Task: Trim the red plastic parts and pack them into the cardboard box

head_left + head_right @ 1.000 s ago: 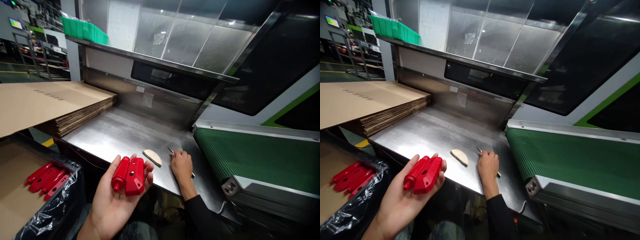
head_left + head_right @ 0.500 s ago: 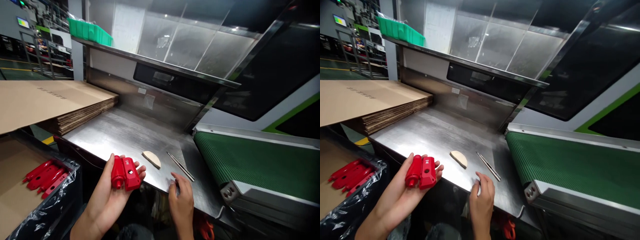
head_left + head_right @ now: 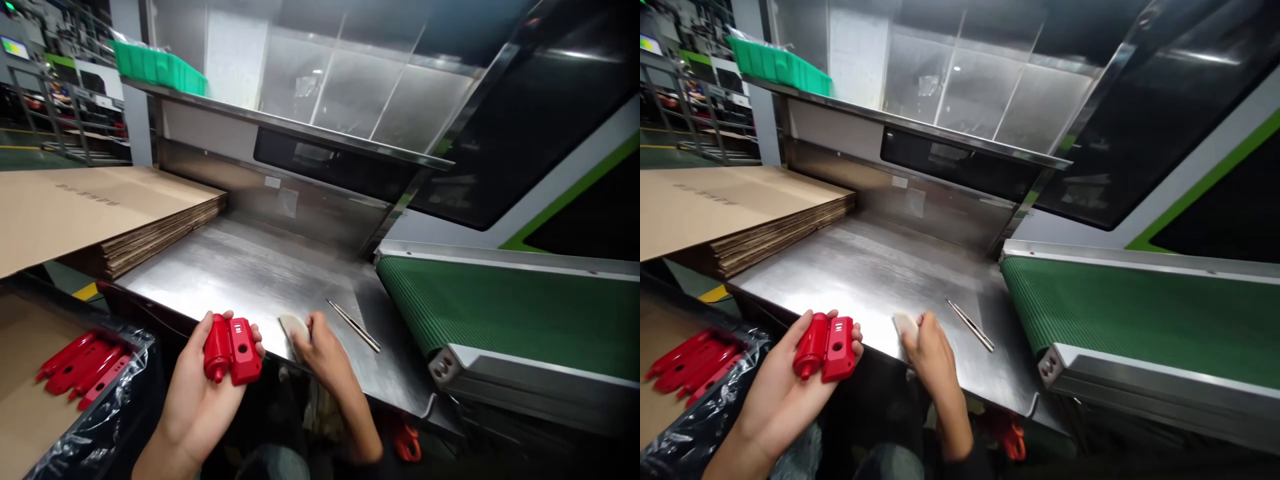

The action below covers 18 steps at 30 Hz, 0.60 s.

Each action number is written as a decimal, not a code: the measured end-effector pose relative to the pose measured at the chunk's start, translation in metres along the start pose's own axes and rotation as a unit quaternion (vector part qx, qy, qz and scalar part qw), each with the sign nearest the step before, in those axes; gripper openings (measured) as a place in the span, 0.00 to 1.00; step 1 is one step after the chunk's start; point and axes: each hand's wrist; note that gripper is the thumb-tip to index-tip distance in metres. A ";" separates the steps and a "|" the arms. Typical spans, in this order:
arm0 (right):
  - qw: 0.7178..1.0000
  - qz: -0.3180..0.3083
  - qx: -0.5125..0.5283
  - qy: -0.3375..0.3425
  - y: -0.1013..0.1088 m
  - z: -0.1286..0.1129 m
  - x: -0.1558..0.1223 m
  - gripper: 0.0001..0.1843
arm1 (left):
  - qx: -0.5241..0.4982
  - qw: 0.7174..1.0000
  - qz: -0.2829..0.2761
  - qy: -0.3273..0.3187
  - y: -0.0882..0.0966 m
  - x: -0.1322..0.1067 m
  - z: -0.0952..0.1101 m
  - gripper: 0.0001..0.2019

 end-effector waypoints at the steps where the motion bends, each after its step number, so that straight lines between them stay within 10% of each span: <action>1: 1.000 0.008 0.020 -0.004 0.000 -0.008 -0.018 0.12 | -0.009 1.000 0.006 -0.002 0.001 0.003 0.002 0.08; 5: 0.990 0.100 0.102 -0.002 -0.005 -0.057 -0.081 0.19 | -0.022 0.999 0.035 -0.010 0.002 0.010 0.002 0.08; 10: 0.927 0.259 0.041 0.266 -0.014 -0.111 -0.092 0.24 | -0.016 0.999 0.030 -0.026 -0.009 -0.002 -0.004 0.09; 18: 0.916 0.311 -0.021 0.251 0.001 -0.117 -0.103 0.35 | -0.056 0.998 0.021 0.033 -0.033 -0.026 0.003 0.10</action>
Point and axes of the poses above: each hand's wrist, its own x-axis towards the middle knuckle, its own y-axis out of the back of the hand, z = x × y, and after that the axes turned 7 degrees about -z, right-handed
